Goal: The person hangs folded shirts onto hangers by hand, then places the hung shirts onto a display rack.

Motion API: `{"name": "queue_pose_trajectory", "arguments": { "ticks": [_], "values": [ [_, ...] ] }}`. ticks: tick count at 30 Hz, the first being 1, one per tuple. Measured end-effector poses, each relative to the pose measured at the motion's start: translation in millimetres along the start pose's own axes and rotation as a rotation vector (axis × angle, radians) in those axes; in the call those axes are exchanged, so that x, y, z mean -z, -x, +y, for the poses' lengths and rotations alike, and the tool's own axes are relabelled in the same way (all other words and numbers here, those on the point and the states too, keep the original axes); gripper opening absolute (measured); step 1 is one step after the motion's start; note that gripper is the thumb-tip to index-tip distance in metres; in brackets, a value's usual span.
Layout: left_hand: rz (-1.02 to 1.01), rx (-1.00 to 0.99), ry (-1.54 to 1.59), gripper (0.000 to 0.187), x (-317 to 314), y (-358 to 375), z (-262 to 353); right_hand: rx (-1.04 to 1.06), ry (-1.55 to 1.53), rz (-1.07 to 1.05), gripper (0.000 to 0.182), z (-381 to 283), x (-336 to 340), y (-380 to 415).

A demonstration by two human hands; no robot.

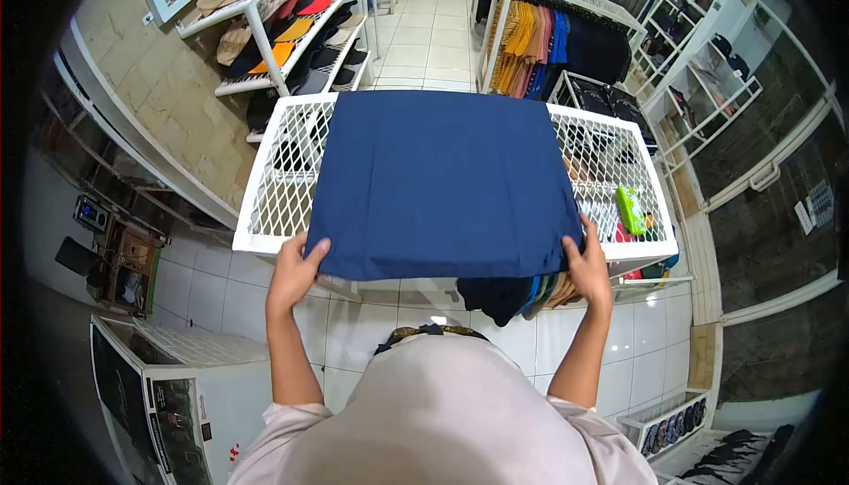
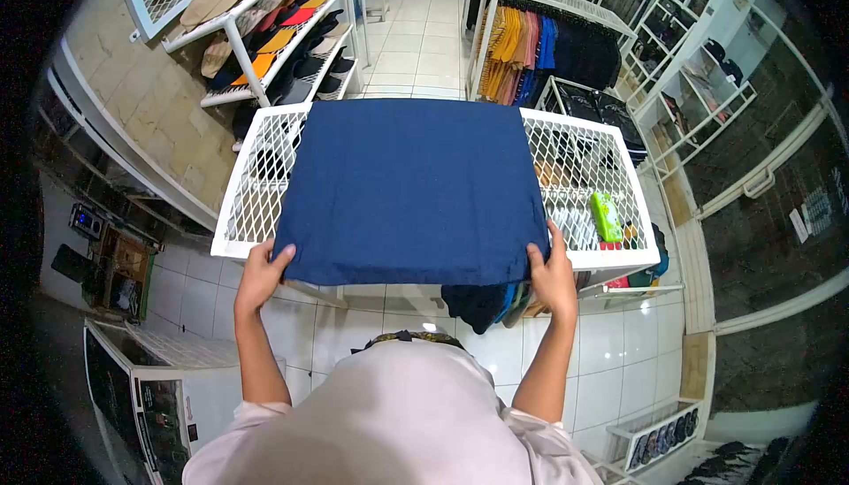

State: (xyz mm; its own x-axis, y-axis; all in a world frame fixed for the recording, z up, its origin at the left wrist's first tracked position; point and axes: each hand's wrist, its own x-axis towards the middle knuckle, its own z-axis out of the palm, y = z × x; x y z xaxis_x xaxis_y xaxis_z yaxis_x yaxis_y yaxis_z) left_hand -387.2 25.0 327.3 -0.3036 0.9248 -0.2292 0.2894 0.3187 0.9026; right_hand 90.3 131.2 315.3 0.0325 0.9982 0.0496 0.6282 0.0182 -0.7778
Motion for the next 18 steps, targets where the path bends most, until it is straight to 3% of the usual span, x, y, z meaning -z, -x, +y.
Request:
{"name": "queue_pose_trajectory", "arguments": {
  "ticks": [3, 5, 7, 9, 11, 13, 18],
  "values": [
    [0.106, -0.075, 0.22, 0.035, 2, -38, 10, 0.15, -0.042, 0.152, 0.052, 18, -12, -45],
    [0.186, -0.21, 0.145, 0.035, 5, -51, 21, 0.12, -0.19, 0.156, 0.049, -13, -1, -48],
    [0.218, -0.15, 0.164, 0.034, 11, -27, 46, 0.002, -0.526, 0.166, 0.044, -57, 12, -22],
    [0.249, -0.101, 0.138, 0.033, 11, -16, 27, 0.143, -0.39, 0.291, 0.046, -24, 7, -16],
    [0.274, -0.06, 0.11, 0.031, 10, -7, 8, -0.117, -0.338, 0.173, 0.051, 1, 0, 0],
    [0.108, 0.0, 0.159, 0.03, 10, 0, -10, -0.234, -0.34, 0.173, 0.05, 11, -7, 19],
    [0.134, -0.013, 0.148, 0.025, 20, 9, -14, -0.23, -0.361, 0.151, 0.055, 4, -8, 48]
  ]
}}
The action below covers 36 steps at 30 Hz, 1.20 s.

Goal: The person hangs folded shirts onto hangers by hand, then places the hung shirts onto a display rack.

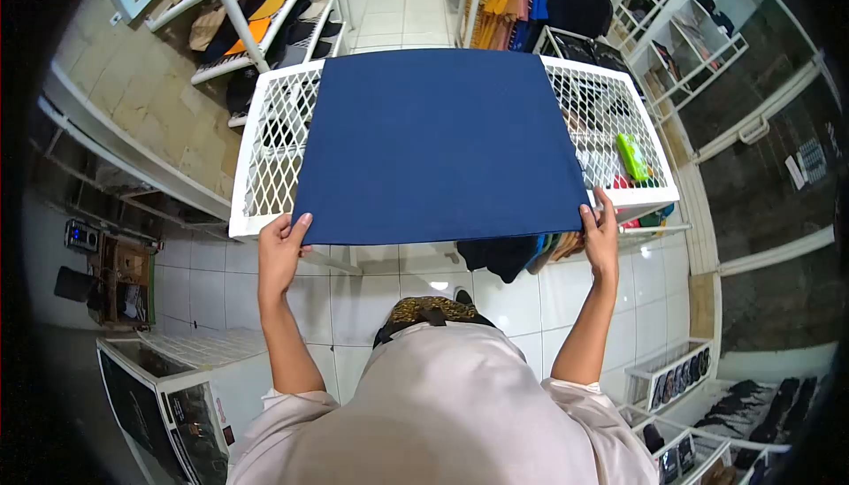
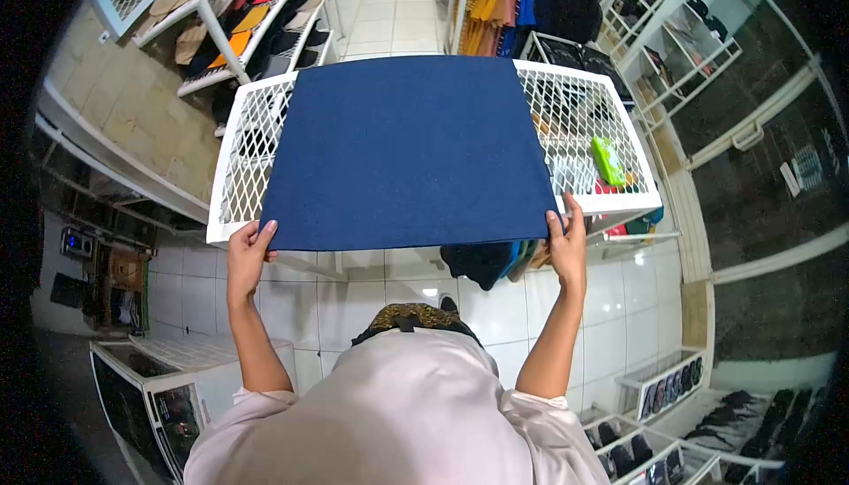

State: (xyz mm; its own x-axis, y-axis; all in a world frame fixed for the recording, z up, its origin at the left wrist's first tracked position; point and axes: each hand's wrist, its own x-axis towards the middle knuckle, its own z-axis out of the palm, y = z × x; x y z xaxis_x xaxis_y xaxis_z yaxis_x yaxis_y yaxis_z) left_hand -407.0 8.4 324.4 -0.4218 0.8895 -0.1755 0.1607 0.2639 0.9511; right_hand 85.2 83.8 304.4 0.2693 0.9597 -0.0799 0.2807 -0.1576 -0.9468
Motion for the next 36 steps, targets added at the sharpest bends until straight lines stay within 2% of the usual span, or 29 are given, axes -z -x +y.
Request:
{"name": "queue_pose_trajectory", "arguments": {
  "ticks": [5, 8, 9, 11, 12, 13, 15, 16, 17, 19, 20, 22, 25, 27, 33, 35, 36],
  "values": [
    [-0.064, 0.024, -0.105, 0.031, 13, 10, -29, 0.041, -0.107, -0.058, 0.067, 24, 9, 15],
    [0.029, 0.023, -0.004, 0.034, 3, 16, -55, 0.103, -0.176, -0.058, 0.071, 32, 3, 17],
    [0.026, 0.012, -0.01, 0.034, -2, 19, -58, 0.121, -0.154, -0.053, 0.072, 34, 3, 18],
    [0.166, -0.017, -0.058, 0.036, -16, 24, -65, 0.222, -0.059, -0.036, 0.074, 47, 5, 13],
    [0.213, -0.039, -0.1, 0.038, -23, 28, -67, 0.206, -0.06, -0.029, 0.075, 43, 6, 15],
    [0.214, -0.048, -0.099, 0.038, -29, 31, -70, 0.292, 0.061, -0.006, 0.078, 48, 10, 12],
    [0.364, -0.087, -0.22, 0.039, -37, 34, -85, 0.28, 0.137, -0.008, 0.08, 54, 13, 13],
    [0.403, -0.255, -0.296, 0.039, -32, 27, -110, 0.304, 0.226, -0.009, 0.08, 55, 16, 12],
    [0.398, -0.264, -0.292, 0.039, -34, 23, -120, 0.324, 0.317, -0.008, 0.08, 57, 19, 12],
    [0.515, -0.125, -0.194, 0.036, -47, 28, -124, 0.365, 0.305, -0.022, 0.079, 67, 22, 5],
    [0.502, -0.045, -0.111, 0.035, -56, 30, -121, 0.403, 0.347, -0.013, 0.078, 67, 23, 4],
    [0.512, -0.028, -0.118, 0.035, -64, 26, -124, 0.462, 0.374, -0.018, 0.077, 67, 29, -4],
    [0.559, 0.024, -0.129, 0.035, -57, 24, -135, 0.435, 0.364, -0.159, 0.079, 69, 35, -6],
    [0.489, 0.064, -0.175, 0.033, -48, 28, -135, 0.453, 0.359, -0.175, 0.081, 69, 39, -4],
    [0.498, 0.068, -0.154, 0.034, -50, 19, -146, 0.468, 0.378, -0.172, 0.083, 80, 37, -4],
    [0.55, 0.048, -0.092, 0.038, -55, 6, -158, 0.482, 0.402, -0.161, 0.085, 78, 39, -4],
    [0.583, 0.065, -0.11, 0.048, -61, 4, -162, 0.464, 0.38, -0.182, 0.086, 72, 44, -2]
  ]
}}
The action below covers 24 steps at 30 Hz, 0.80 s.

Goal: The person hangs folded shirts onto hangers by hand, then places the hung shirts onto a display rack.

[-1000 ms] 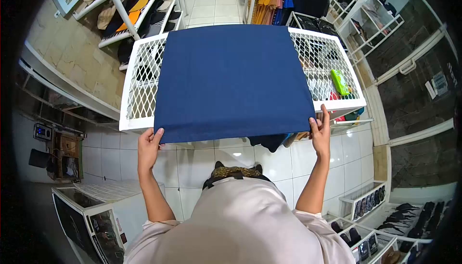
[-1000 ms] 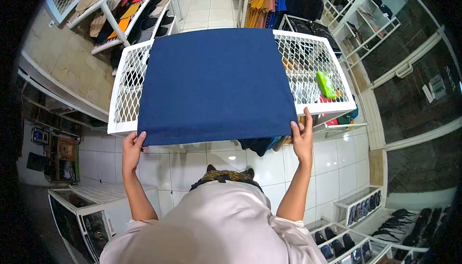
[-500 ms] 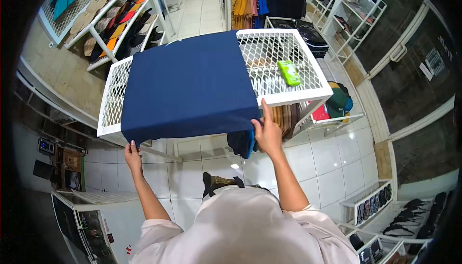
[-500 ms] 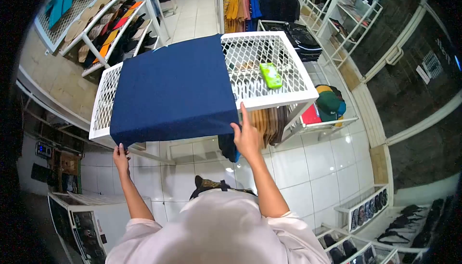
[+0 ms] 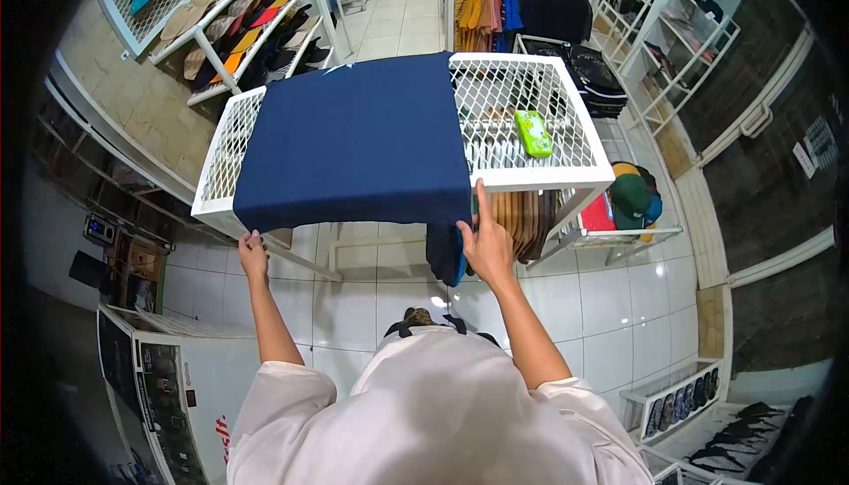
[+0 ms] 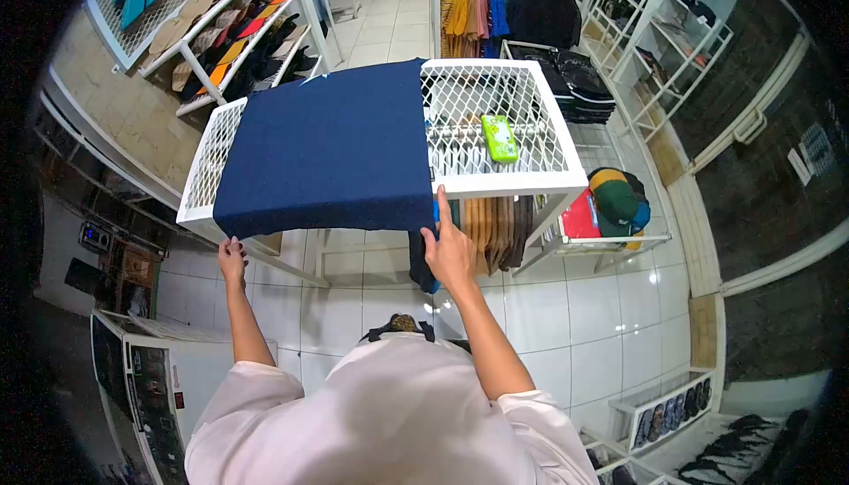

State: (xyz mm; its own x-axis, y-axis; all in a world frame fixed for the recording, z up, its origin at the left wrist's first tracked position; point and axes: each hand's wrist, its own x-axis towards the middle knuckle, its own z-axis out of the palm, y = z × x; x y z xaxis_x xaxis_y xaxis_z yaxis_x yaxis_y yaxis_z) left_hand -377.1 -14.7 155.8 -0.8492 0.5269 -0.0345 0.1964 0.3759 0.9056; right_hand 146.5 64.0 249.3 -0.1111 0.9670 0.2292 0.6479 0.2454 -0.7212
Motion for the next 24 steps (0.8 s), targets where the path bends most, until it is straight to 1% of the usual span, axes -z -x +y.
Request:
{"name": "queue_pose_trajectory", "arguments": {
  "ticks": [1, 2, 3, 4, 5, 6, 7, 9, 10, 11, 12, 13, 14, 15, 16, 18, 19, 21, 22, 24],
  "values": [
    [0.004, 0.007, 0.009, 0.048, -9, 6, -1, -0.011, -0.027, -0.023, 0.087, -2, 3, 1],
    [0.026, 0.044, 0.042, 0.053, -17, 12, -5, -0.025, -0.021, 0.007, 0.09, 2, 0, 2],
    [0.053, 0.082, 0.074, 0.058, -22, 17, -10, -0.011, -0.015, -0.007, 0.09, -2, 0, 5],
    [0.025, 0.089, 0.106, 0.062, -27, 21, -20, -0.032, -0.029, 0.086, 0.09, -10, 2, 10],
    [-0.006, 0.109, 0.117, 0.062, -31, 28, -31, -0.052, -0.046, 0.174, 0.09, -19, 3, 15],
    [-0.032, 0.131, 0.13, 0.061, -37, 43, -34, -0.014, -0.014, 0.191, 0.084, -27, 5, 17],
    [-0.101, 0.175, 0.155, 0.058, -42, 54, -47, 0.034, 0.004, 0.236, 0.08, -26, -3, 20],
    [-0.23, 0.23, 0.164, 0.054, -56, 76, -63, 0.064, -0.1, 0.184, 0.077, -39, -10, 25],
    [-0.293, 0.251, 0.14, 0.054, -62, 91, -64, 0.071, -0.166, 0.174, 0.07, -49, -16, 29],
    [-0.331, 0.261, 0.155, 0.05, -66, 103, -66, 0.088, -0.169, 0.14, 0.07, -55, -26, 29],
    [-0.367, 0.277, 0.17, 0.046, -67, 120, -67, 0.083, -0.218, 0.026, 0.066, -61, -34, 31],
    [-0.336, 0.302, 0.177, 0.046, -65, 139, -65, 0.077, -0.268, -0.086, 0.063, -66, -38, 34],
    [-0.358, 0.323, 0.163, 0.045, -63, 151, -59, 0.208, -0.307, -0.135, 0.053, -59, -50, 34],
    [-0.376, 0.334, 0.155, 0.043, -61, 154, -48, 0.24, -0.27, -0.269, 0.044, -60, -51, 33],
    [-0.338, 0.338, 0.175, 0.043, -59, 155, -40, 0.278, -0.263, -0.347, 0.041, -60, -55, 32],
    [-0.385, 0.311, 0.195, 0.041, -53, 175, -33, 0.352, -0.228, -0.516, 0.034, -60, -60, 25],
    [-0.324, 0.353, 0.221, 0.041, -50, 188, -27, 0.389, -0.227, -0.584, 0.034, -59, -62, 20],
    [-0.23, 0.223, 0.241, 0.036, -36, 206, -13, 0.491, -0.235, -0.666, 0.033, -58, -72, 14],
    [-0.148, 0.253, 0.244, 0.036, -27, 224, -8, 0.504, -0.248, -0.71, 0.031, -60, -76, 13],
    [-0.044, 0.215, 0.23, 0.033, -8, 252, 2, 0.556, -0.279, -0.805, 0.03, -66, -91, 12]
  ]
}}
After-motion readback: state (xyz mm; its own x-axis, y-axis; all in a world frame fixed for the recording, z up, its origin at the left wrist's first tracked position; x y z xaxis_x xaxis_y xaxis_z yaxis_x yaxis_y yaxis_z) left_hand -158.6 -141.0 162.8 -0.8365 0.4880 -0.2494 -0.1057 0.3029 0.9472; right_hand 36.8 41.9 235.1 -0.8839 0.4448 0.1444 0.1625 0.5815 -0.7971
